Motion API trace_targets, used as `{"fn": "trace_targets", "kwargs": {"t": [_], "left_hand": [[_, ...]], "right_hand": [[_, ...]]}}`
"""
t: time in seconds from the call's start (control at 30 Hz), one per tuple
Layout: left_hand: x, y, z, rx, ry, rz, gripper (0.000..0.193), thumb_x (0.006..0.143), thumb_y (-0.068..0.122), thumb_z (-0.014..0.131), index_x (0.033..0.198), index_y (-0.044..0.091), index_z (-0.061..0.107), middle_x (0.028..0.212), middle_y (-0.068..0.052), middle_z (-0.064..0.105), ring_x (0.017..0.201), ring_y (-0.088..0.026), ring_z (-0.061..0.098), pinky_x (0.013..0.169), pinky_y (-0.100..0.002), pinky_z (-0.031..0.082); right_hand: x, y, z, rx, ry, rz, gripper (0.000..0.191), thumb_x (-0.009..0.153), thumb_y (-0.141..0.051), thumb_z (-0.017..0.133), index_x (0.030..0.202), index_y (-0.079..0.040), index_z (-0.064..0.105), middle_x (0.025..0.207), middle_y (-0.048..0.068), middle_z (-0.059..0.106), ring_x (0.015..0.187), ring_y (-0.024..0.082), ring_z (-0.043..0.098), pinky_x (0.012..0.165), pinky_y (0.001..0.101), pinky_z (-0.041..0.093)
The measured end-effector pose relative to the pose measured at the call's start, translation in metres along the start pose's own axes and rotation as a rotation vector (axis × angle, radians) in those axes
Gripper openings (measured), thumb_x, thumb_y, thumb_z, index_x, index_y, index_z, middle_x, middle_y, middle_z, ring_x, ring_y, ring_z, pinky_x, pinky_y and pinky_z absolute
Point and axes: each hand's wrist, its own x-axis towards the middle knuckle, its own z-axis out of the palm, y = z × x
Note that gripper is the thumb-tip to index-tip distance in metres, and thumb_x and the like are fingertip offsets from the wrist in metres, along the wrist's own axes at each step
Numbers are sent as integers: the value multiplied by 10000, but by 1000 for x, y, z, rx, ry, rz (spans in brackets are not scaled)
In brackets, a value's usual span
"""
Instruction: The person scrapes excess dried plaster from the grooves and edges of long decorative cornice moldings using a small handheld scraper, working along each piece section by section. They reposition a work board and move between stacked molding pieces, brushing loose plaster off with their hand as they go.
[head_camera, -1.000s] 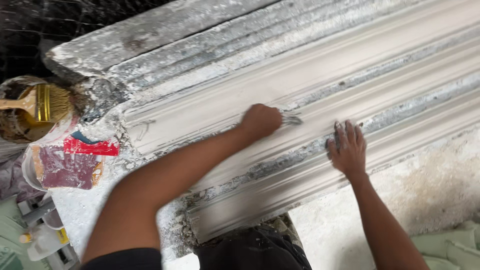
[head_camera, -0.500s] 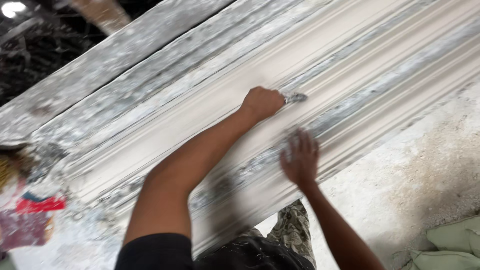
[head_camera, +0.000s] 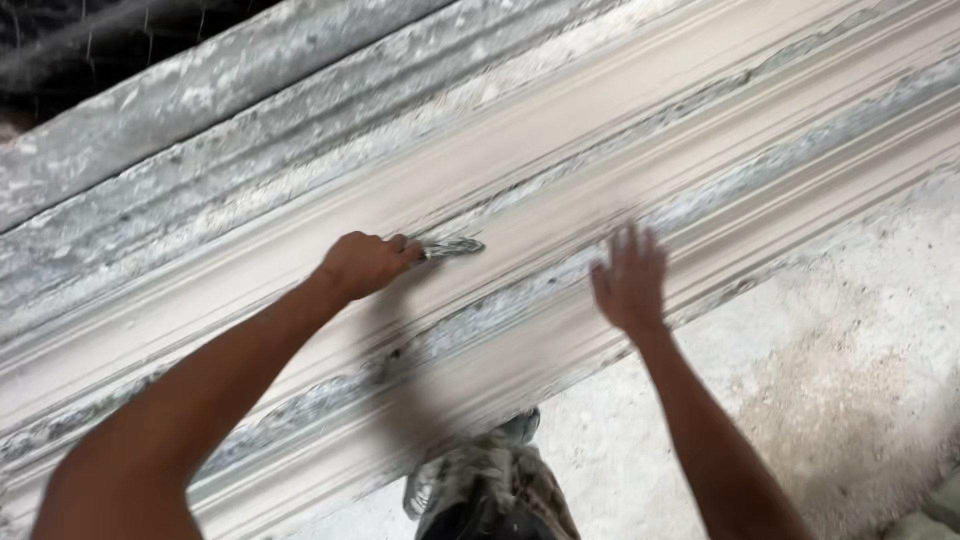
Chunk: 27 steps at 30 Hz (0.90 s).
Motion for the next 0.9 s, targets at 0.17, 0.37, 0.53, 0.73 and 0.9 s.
{"fn": "trace_targets", "kwargs": {"t": [0.17,0.37,0.53,0.73,0.9], "left_hand": [[161,50,-28,92,128,76,177,983,174,529,1073,159,680,999,-67,730,753,-284,751,591,-462,591],[308,121,-83,24,139,41,160,967,157,566,986,141,725,963,-80,767,843,-308,760,651,-464,606],[279,94,-66,91,95,114,335,972,144,524,1302,119,575,1119,-113,684,608,-289,736,459,-441,575],[445,164,-85,-44,137,69,240,937,120,569,1168,111,634,1089,-82,699,720,-283,739,478,-450,582],[631,227,-157,-139,166,122,136,957,132,585,1024,103,700,1033,-78,736,834,-290,755,575,-437,591]], "right_hand": [[6,2,3,116,-31,81,527,984,-390,527,1391,-62,602,1566,252,439,1458,486,369,1168,653,275],[6,25,-10,182,9,-6,550,970,-359,519,1435,-67,557,1553,291,426,1465,513,341,1153,677,239],[30,165,5,213,17,-46,582,997,-376,505,1494,-73,512,1598,254,381,1512,495,275,1174,744,166],[121,380,23,-37,-104,34,549,1018,-382,493,1467,-69,524,1619,254,349,1516,517,276,1172,754,162],[138,470,12,33,-152,-43,538,989,-358,479,1473,-131,531,1628,228,324,1508,482,270,1148,762,175]]}}
